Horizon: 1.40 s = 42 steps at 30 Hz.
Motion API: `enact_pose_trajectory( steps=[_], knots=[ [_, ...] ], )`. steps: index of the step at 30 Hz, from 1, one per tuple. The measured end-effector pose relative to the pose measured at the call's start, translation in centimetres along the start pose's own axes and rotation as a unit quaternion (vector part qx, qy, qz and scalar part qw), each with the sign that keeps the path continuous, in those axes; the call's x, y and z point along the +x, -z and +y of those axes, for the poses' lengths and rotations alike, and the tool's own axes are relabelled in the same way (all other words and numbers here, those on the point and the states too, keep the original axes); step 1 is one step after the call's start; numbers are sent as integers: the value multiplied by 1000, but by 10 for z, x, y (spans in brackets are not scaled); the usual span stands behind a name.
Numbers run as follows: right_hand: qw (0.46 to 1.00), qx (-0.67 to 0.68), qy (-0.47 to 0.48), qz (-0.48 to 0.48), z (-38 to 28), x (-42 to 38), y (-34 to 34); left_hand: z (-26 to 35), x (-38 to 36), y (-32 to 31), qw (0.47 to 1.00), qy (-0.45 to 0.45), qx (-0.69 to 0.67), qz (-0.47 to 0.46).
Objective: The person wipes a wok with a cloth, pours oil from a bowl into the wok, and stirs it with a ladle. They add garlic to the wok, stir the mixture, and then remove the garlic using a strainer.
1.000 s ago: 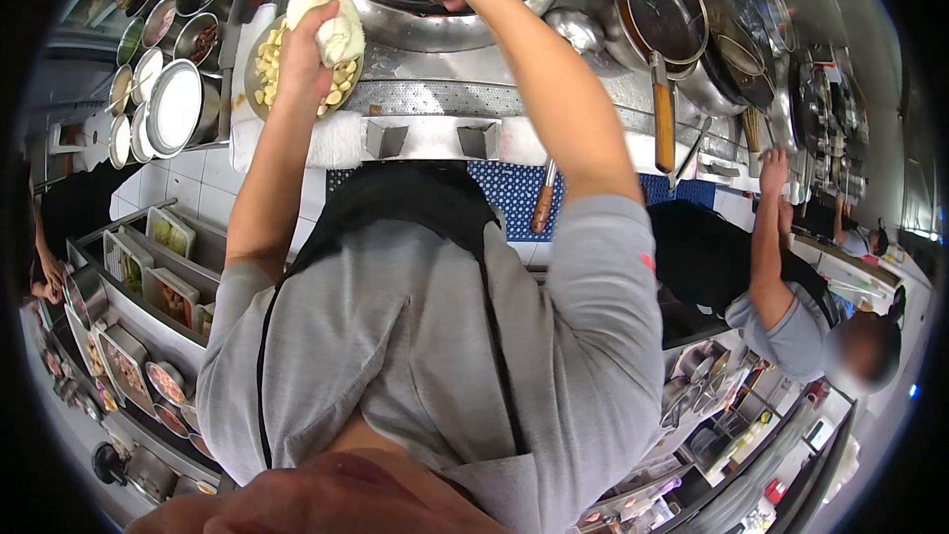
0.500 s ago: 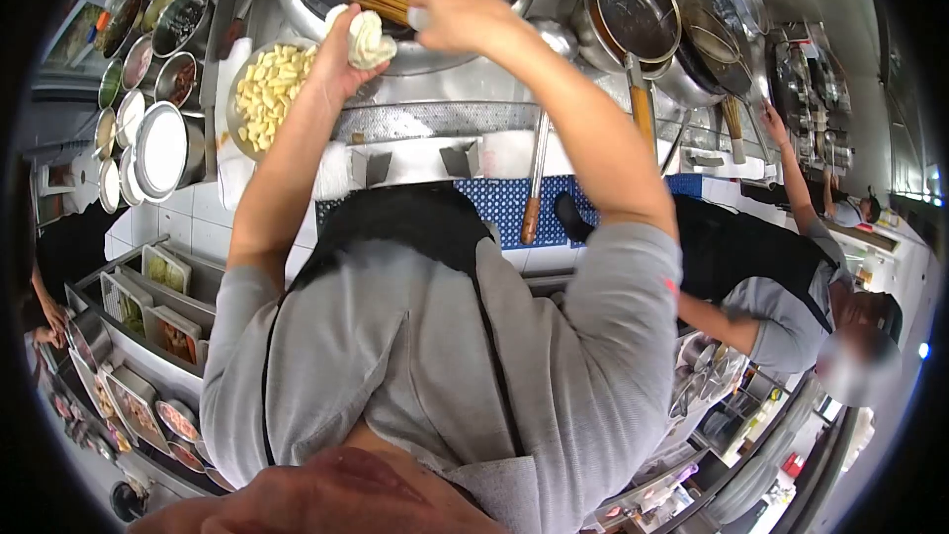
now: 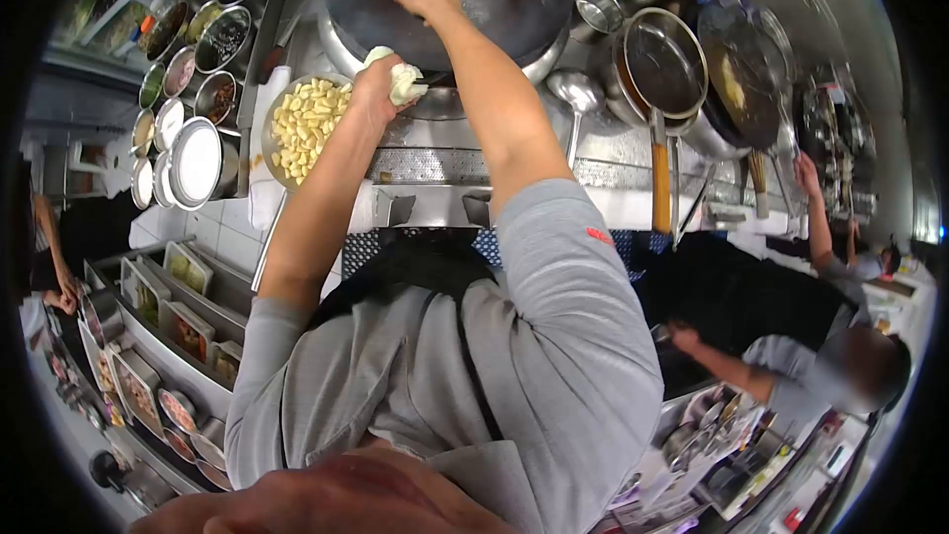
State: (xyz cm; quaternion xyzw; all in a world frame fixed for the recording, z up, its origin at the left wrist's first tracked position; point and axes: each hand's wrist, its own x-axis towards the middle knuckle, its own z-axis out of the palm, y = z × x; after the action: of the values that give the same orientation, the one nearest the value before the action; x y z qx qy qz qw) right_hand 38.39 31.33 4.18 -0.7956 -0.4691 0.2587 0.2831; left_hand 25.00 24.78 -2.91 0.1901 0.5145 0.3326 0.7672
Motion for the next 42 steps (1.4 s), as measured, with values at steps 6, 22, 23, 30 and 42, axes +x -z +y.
enact_pose_trajectory(
  steps=[6,22,23,30,42],
  knots=[
    [967,-156,112,-167,34,-127,117,16,-35,21,997,-53,26,-51],
    [994,16,73,82,81,-231,91,109,-111,10,941,-278,186,-55],
    [994,20,83,74,80,-226,69,107,-116,4,932,-298,201,-43],
    [982,148,44,107,52,-246,50,101,-133,-18,878,-393,268,-55],
    [951,255,109,134,42,-318,59,-30,-141,99,680,-644,349,-23]
  ],
)
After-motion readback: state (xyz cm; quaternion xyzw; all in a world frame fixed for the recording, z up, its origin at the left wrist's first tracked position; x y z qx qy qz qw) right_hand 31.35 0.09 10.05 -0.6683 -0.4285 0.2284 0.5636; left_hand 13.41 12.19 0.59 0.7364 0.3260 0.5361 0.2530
